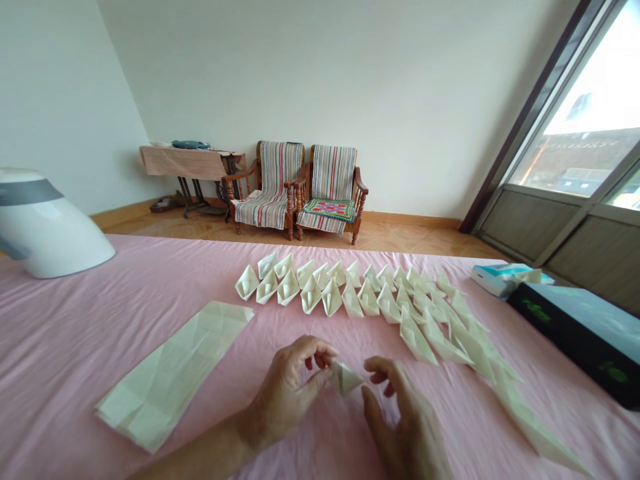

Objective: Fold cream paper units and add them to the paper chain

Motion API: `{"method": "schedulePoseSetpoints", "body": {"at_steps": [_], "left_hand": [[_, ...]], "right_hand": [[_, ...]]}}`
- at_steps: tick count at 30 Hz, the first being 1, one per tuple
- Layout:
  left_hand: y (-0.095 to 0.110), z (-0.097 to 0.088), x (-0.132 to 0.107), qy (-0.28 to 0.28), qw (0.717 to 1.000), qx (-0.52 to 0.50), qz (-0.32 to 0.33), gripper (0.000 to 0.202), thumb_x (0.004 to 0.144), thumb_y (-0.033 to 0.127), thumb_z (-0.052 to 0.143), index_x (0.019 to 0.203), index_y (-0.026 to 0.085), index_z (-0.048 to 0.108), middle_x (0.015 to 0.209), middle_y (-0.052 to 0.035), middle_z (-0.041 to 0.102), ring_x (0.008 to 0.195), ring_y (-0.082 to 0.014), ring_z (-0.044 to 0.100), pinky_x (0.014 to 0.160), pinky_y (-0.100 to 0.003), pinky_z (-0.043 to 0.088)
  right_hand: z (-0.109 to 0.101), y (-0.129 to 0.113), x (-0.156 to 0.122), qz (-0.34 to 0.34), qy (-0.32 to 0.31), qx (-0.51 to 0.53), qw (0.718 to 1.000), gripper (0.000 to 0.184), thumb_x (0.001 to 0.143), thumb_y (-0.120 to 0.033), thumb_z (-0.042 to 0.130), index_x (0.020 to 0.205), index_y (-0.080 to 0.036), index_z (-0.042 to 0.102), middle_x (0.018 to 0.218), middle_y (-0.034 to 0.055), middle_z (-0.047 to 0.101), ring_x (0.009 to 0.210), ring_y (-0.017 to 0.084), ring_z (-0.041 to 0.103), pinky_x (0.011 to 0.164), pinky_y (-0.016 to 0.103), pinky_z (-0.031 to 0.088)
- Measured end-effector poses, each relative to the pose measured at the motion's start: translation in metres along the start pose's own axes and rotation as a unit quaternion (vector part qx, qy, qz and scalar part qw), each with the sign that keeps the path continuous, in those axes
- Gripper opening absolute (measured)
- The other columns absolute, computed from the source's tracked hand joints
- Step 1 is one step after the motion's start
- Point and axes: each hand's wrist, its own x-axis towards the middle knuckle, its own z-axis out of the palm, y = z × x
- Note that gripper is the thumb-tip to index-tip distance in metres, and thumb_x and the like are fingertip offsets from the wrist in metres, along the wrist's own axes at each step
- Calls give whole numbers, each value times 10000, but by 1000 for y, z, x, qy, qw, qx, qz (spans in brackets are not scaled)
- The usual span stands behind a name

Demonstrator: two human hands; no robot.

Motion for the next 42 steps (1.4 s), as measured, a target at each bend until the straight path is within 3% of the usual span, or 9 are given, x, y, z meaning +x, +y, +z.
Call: {"method": "schedulePoseSetpoints", "body": {"at_steps": [4, 10, 14, 28, 35, 42], "left_hand": [[-1, -4, 1, 4, 999, 30, 34, 72, 853, 163, 594, 849, 167, 666, 799, -34, 661, 728, -149, 596, 680, -246, 466], [-2, -5, 0, 3, 998, 39, 58, 82, 856, 171, 601, 824, 174, 677, 781, -36, 656, 728, -154, 596, 664, -238, 465], [-4, -5, 1, 4, 997, 54, 57, 101, 843, 126, 596, 825, 175, 682, 772, -27, 644, 708, -144, 581, 644, -228, 447], [-3, -3, 2, -2, 994, 78, 79, 135, 804, 75, 530, 757, 162, 622, 728, -20, 588, 684, -140, 553, 613, -225, 415], [-3, -8, 3, 9, 997, 65, 35, 122, 813, 125, 501, 743, 162, 595, 719, -15, 586, 653, -137, 541, 622, -234, 424], [-6, -7, 3, -18, 998, 66, -8, 110, 817, 121, 510, 736, 166, 570, 684, 7, 591, 617, -125, 536, 598, -219, 416]], "right_hand": [[-5, -11, 15, -21, -47, 58, 997, 210, 874, -171, 518, 1035, -228, 640, 819, 21, 627, 712, 140, 628, 601, 218, 505], [8, -13, 21, 42, -128, 99, 986, 128, 861, -180, 554, 878, -215, 677, 736, -1, 585, 635, 128, 564, 562, 228, 438], [12, -13, 24, 58, -119, 118, 984, 138, 850, -168, 554, 750, -209, 639, 707, -8, 563, 631, 124, 533, 567, 226, 412], [13, -18, 20, 47, -96, 130, 986, 170, 850, -130, 509, 727, -198, 604, 694, -6, 544, 614, 121, 520, 562, 227, 396], [12, -8, 19, 50, -72, 131, 988, 154, 847, -128, 509, 724, -202, 567, 687, -16, 533, 622, 123, 495, 565, 227, 385], [12, -1, 19, 67, -92, 111, 987, 131, 818, -134, 495, 715, -203, 540, 689, -17, 530, 598, 118, 492, 537, 215, 372]]}}
